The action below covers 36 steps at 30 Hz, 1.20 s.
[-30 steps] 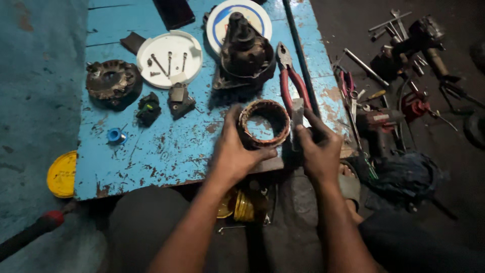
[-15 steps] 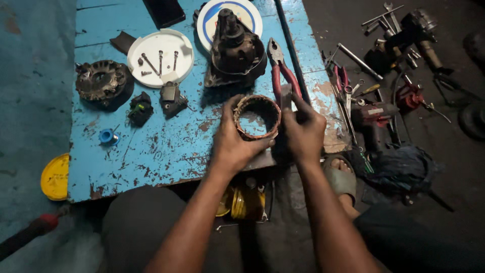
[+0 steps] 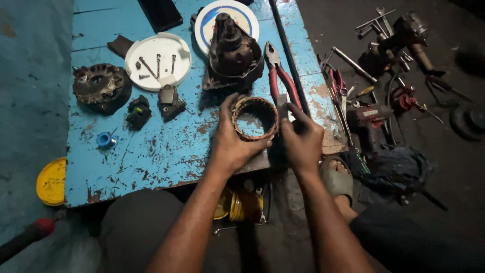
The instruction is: The person uses a flat metal tool to scrape and clean the inner surface of a copper-wound motor stator. They rotate the stator by hand to access different sections while working at a cluttered workbench.
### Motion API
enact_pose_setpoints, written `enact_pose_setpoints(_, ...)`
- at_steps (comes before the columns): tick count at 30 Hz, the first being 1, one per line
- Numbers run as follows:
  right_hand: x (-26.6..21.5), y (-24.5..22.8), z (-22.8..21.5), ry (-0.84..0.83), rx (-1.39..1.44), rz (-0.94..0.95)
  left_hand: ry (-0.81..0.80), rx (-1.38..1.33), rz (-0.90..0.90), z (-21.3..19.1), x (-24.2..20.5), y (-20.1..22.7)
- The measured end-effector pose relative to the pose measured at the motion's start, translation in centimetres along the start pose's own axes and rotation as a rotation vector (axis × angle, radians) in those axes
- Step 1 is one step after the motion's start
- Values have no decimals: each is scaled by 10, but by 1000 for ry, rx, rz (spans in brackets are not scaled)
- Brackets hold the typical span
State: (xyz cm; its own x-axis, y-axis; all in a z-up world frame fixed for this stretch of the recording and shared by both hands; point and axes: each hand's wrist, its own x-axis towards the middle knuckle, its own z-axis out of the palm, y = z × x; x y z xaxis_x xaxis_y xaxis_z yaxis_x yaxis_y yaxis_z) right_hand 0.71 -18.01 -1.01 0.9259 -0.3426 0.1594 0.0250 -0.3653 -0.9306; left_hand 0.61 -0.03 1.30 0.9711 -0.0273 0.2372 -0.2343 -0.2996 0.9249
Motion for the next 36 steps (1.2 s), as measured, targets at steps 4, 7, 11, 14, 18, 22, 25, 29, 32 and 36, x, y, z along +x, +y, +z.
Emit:
enact_pose_setpoints(4,9,-1,6,94,48,-120,8,15,-44,-2,-2,2)
enact_pose_setpoints(7,0,2,-2,46,195,-15,-22,14,-72,-4,1,4)
enact_pose_setpoints(11,-19,8,-13,-1,182,18,-69,-47,-28,-7,7,0)
enact_pose_setpoints(14,-21,2,-13,-41,152,37,-90,-41,-53,-7,9,0)
enact_pose_setpoints(18,-20,-9,-11,-88,27,-105,-124,38,-175,-8,13,1)
enact_pose_setpoints(22,-20,-21,-11,-70,20,-37,-102,-77,-91,-11,17,5)
enact_pose_setpoints(25,-14,-36,-18,-152,-176,-39,-51,-147,-27,-14,18,10)
enact_pose_setpoints(29,-13,-71,-48,-387,-540,-100,45,0,56,-24,12,22)
enact_pose_setpoints(32,-16,-98,-76,-472,-597,-206,176,231,284,-25,8,32)
enact_pose_setpoints(36,-21,-118,-95,-427,-596,-136,19,318,222,-16,-21,50)
